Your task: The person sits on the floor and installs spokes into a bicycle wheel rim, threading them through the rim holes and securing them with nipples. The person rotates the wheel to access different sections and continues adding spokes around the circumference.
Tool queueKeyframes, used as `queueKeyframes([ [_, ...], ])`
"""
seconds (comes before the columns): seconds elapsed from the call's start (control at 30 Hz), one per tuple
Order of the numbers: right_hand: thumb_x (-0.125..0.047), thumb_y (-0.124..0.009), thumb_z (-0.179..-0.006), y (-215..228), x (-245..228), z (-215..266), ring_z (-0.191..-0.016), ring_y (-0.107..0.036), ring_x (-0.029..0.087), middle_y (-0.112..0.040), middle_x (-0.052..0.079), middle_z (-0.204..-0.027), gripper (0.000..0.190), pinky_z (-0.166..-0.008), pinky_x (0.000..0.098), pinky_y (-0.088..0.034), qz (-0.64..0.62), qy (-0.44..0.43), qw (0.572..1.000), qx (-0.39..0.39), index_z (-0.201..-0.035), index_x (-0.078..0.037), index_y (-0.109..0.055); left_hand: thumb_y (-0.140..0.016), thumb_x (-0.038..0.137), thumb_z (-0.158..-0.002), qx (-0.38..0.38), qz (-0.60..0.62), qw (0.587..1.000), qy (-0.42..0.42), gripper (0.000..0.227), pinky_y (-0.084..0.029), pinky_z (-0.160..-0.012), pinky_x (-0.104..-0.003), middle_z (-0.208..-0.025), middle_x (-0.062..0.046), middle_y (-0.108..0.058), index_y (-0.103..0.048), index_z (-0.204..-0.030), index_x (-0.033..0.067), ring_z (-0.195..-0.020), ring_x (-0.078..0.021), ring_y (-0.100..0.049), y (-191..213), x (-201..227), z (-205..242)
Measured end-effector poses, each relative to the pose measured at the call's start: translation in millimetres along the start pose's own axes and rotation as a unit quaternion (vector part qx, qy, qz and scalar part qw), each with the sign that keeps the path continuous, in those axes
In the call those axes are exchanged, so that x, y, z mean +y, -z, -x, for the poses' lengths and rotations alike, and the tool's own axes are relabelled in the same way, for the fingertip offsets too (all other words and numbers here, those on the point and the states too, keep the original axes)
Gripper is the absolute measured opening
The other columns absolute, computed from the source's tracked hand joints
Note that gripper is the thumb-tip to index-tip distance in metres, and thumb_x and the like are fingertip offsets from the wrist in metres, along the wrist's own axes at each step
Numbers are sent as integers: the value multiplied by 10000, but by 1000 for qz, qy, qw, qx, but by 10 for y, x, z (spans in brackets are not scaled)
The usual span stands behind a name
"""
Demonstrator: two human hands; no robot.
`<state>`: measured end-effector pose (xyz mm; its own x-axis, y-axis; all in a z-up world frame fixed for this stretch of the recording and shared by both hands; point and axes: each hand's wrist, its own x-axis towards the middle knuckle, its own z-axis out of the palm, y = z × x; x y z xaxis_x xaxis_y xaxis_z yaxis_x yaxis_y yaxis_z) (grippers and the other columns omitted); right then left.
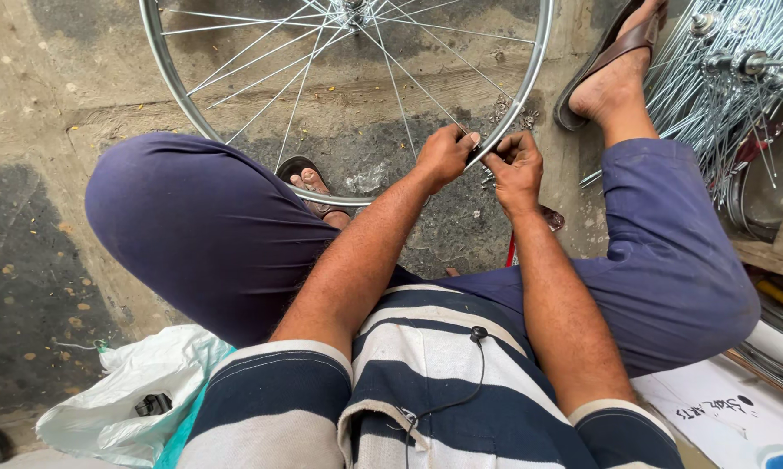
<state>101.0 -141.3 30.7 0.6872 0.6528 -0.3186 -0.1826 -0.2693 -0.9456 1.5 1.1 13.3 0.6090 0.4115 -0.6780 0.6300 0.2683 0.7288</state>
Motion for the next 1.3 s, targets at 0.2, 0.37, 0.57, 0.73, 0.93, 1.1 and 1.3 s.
queueKeyframes([
  [0.2,61,-770,-918,-14,38,-3,-900,-687,118,-669,30,-977,247,-852,295,-624,7,-21,999,23,-1044,-43,-584,-627,417,-980,0,37,999,-4,363,-534,-792,-412,-929,-112,-752,-724,-1004,68,-869,-234,-709,-39,-54,-32],
  [0.37,-76,-747,-959,-56,-17,2,-875,-735,175,-737,75,-997,162,-800,322,-638,-80,-150,985,36,-1092,-10,-683,-689,305,-924,-65,218,973,-40,303,-558,-775,-381,-961,-104,-750,-707,-1071,41,-854,-181,-691,-59,-139,-117],
  [0.57,-38,-780,-955,77,-195,-52,-866,-730,178,-743,93,-977,156,-818,327,-634,-25,-115,992,-42,-1082,4,-701,-720,287,-950,-19,101,994,-29,286,-548,-743,-380,-933,-110,-726,-695,-1009,8,-830,-197,-686,-56,-11,-32],
  [0.73,-21,-775,-907,438,-144,-245,-874,-711,156,-753,67,-983,178,-790,299,-596,80,-116,989,40,-1077,-23,-722,-699,357,-962,-23,70,997,4,329,-517,-749,-397,-908,-135,-735,-711,-981,28,-817,-219,-675,-17,114,112],
  [0.93,-97,-809,-812,601,467,-193,-888,-732,197,-770,38,-998,202,-836,350,-579,407,-166,893,97,-1005,-148,-783,-697,355,-971,25,26,999,-20,328,-532,-722,-369,-844,-58,-729,-697,-995,28,-760,-165,-679,-31,101,111],
  [1.1,-158,-707,-817,466,862,-167,-892,-693,391,-715,167,-952,134,-785,499,-559,608,65,790,-34,-918,-104,-776,-711,307,-950,-58,217,974,-31,293,-486,-632,-392,-823,-58,-668,-689,-1035,27,-703,-163,-582,-48,91,117],
  [1.3,-150,-541,-992,373,1103,-264,-886,-685,389,-693,195,-984,214,-782,527,-558,660,-7,746,-91,-920,-74,-727,-709,276,-947,-68,223,972,-37,289,-503,-654,-362,-877,-48,-669,-658,-1125,54,-743,-147,-581,-32,117,110],
])
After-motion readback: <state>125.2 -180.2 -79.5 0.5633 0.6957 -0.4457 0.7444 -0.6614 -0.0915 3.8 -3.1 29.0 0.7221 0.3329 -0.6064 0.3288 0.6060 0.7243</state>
